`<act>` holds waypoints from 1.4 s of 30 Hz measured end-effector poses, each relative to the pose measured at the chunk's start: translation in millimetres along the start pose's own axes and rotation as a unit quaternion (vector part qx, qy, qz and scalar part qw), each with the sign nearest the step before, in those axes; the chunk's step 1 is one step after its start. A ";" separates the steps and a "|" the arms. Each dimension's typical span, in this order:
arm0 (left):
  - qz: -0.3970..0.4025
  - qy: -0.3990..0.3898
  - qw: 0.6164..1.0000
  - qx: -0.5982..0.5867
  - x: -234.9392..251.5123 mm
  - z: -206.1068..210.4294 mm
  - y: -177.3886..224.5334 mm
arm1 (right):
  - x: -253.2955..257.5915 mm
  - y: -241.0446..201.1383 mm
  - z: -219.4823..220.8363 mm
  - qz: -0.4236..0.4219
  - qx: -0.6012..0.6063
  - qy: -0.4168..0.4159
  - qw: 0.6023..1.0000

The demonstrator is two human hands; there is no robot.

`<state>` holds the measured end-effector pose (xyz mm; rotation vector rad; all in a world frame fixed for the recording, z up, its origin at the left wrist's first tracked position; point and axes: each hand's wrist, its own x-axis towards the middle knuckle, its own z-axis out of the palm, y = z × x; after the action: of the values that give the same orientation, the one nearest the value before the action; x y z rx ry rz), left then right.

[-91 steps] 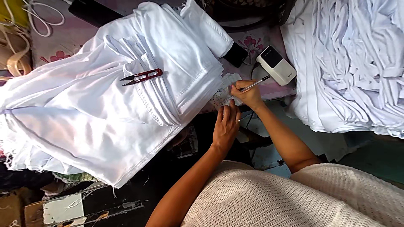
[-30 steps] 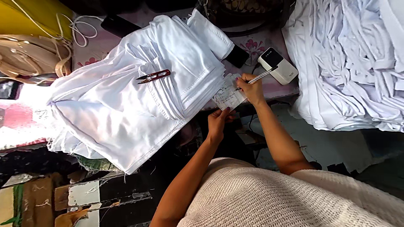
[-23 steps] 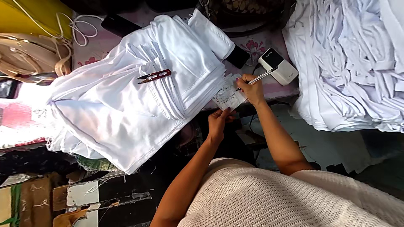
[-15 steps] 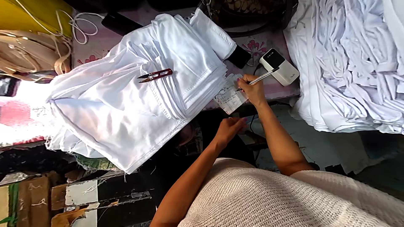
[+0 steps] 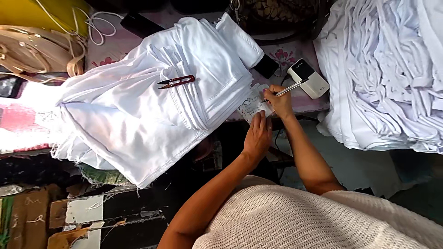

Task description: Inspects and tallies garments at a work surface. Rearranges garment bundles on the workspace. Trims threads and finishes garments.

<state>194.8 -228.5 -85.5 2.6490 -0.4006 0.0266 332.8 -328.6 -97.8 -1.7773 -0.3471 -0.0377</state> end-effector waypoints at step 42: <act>0.062 0.420 0.895 -0.136 -61.3 -134.6 -64.2 | 298.4 -279.1 -80.7 -0.077 -0.217 0.209 0.950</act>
<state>160.8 -97.0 1.6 2.0704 -0.2413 1.0324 559.9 -288.7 249.0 -2.1099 -0.1736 -0.6364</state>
